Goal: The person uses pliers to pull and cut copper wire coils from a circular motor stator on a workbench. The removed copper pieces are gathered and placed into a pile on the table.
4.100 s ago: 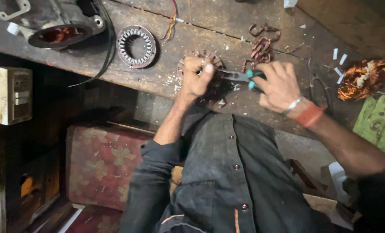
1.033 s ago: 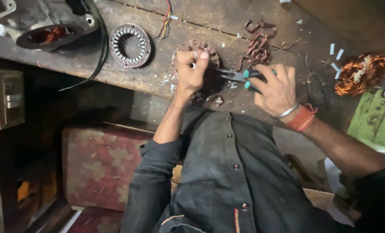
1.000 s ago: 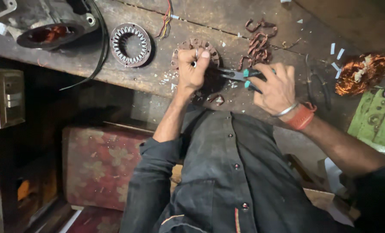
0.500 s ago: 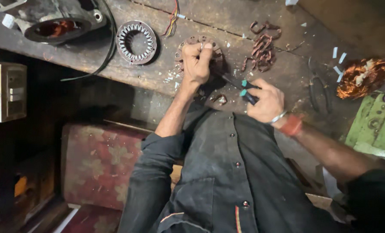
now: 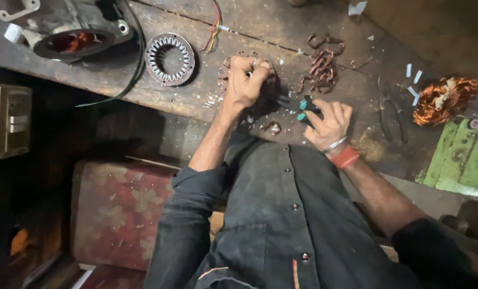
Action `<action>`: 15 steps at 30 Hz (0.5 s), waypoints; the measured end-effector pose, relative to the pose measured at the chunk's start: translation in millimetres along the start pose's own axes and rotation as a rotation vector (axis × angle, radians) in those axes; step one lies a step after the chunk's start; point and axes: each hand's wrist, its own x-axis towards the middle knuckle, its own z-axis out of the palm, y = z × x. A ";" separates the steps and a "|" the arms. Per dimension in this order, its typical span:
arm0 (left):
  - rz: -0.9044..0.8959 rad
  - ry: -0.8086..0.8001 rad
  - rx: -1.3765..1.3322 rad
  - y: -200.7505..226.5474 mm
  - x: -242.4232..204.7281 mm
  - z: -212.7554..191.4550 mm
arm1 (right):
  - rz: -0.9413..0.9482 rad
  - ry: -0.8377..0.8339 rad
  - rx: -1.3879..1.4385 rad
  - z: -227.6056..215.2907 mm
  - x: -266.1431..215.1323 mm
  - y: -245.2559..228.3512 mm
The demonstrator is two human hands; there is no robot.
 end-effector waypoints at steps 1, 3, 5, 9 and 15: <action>-0.019 -0.019 0.007 1.3 3.0 -1.0 | -0.009 -0.003 -0.021 0.7 2.9 3.5; -0.053 -0.042 0.025 2.8 1.8 -0.1 | -0.019 -0.009 -0.021 -1.2 3.4 6.5; -0.053 -0.050 0.058 2.8 7.0 -3.1 | -0.034 0.002 -0.022 -0.9 11.0 8.8; 0.017 -0.059 -0.009 -1.9 -4.8 0.1 | 0.041 -0.069 0.140 -15.1 10.3 3.3; 0.039 -0.013 -0.059 -12.3 -13.9 2.9 | 0.567 -0.608 0.894 -31.6 24.6 5.6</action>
